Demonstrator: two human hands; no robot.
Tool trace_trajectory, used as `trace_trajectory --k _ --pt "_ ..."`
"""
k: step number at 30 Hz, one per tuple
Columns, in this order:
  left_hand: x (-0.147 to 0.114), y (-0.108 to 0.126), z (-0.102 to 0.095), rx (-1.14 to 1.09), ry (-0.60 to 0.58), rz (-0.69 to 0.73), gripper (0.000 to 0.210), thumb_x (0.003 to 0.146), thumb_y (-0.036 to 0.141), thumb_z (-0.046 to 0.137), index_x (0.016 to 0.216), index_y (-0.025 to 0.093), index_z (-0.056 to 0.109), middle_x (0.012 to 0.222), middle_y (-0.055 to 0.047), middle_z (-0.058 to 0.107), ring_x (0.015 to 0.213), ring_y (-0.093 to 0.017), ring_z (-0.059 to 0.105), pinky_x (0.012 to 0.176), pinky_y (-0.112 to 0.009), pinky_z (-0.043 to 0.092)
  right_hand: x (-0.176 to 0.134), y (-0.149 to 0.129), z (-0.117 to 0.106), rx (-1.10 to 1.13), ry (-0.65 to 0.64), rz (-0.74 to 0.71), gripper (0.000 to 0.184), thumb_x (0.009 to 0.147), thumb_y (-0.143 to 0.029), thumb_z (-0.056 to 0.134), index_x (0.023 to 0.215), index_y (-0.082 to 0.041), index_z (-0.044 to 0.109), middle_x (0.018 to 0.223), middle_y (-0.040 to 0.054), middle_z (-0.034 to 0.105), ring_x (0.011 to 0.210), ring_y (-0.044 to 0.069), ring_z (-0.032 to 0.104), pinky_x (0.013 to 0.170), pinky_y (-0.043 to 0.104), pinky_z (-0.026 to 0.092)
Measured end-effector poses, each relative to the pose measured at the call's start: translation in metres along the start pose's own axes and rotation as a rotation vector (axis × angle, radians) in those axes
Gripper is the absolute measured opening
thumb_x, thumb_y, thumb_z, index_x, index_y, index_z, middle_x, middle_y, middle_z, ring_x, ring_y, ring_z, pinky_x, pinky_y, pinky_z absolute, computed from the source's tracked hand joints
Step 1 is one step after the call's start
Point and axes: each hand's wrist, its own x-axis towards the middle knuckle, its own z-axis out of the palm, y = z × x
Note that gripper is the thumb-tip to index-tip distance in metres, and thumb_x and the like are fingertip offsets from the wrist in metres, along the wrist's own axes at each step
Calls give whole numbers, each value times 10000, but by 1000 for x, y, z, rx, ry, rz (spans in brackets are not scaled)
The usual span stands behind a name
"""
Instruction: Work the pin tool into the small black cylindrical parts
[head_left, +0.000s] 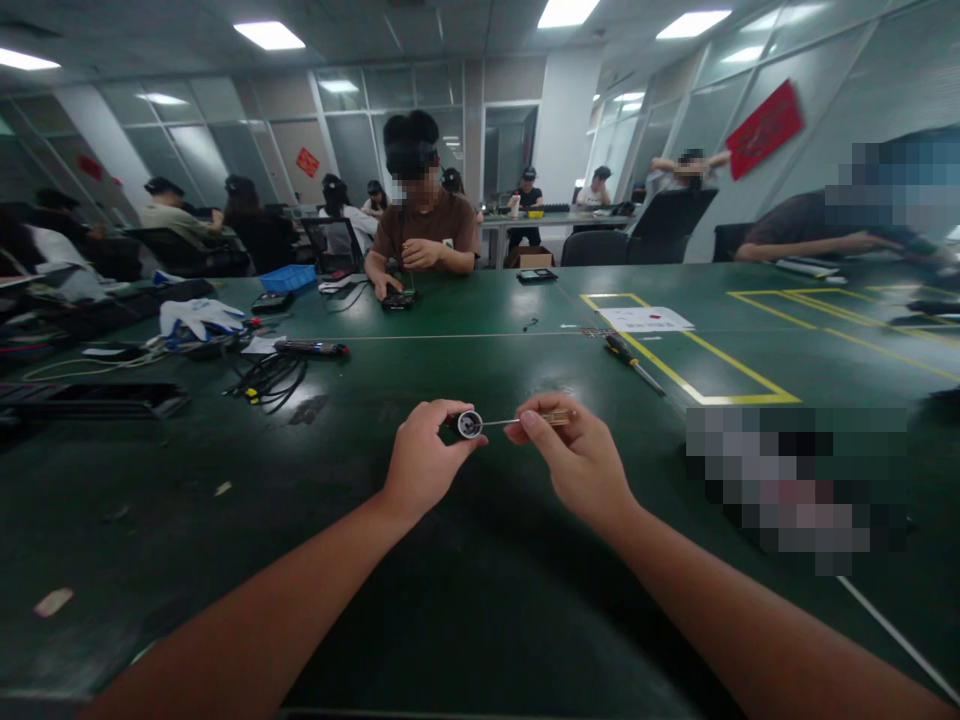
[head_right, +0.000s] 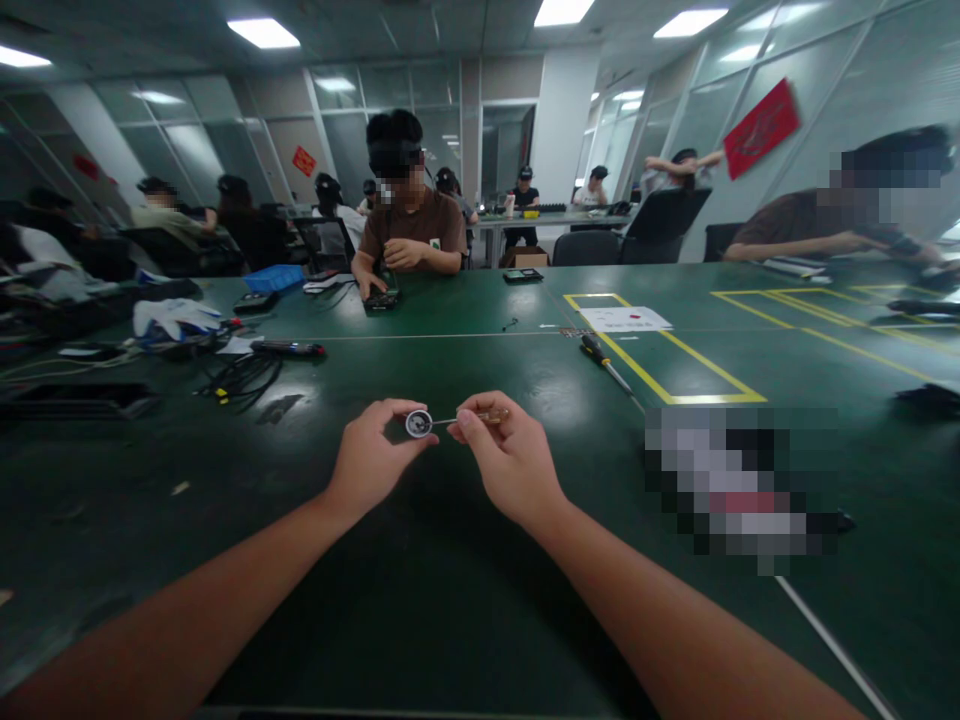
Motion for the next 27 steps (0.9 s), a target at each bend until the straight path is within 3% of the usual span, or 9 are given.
trace_trajectory --k 5,10,19,24,27 --pt "-1 -2 1 38 -10 31 360 716 152 879 1031 225 720 1041 -30 760 971 -218 686 855 -358 548 -3 3 -1 -189 -33 -80 225 977 -430 613 1019 -216 668 849 50 771 781 214 751 700 326 560" --pt "-1 -2 1 42 -19 36 361 714 152 882 1029 222 719 1021 -30 759 948 -219 687 852 -367 547 -3 3 -3 -241 -20 -113 219 985 -426 602 995 -216 666 820 42 765 756 208 747 693 318 553" --pt "-1 -2 0 57 -32 46 361 726 173 877 1041 231 713 1033 -32 756 959 -227 687 858 -381 544 -4 3 -3 -214 -47 -112 202 970 -412 623 1032 -223 660 853 46 772 799 219 759 732 341 576" --pt "-3 -5 3 66 -65 91 366 731 194 878 1050 239 705 1038 -31 752 958 -232 689 875 -399 540 -3 -3 0 -156 -9 -27 260 933 -429 672 1077 -219 620 668 -17 698 517 152 663 505 272 503" --pt "-4 -6 4 65 -80 98 368 734 194 876 1056 237 704 1044 -32 750 975 -235 688 894 -406 537 -2 -5 -1 -55 -61 -12 236 921 -418 684 1025 -214 629 696 -6 707 575 158 683 557 283 542"
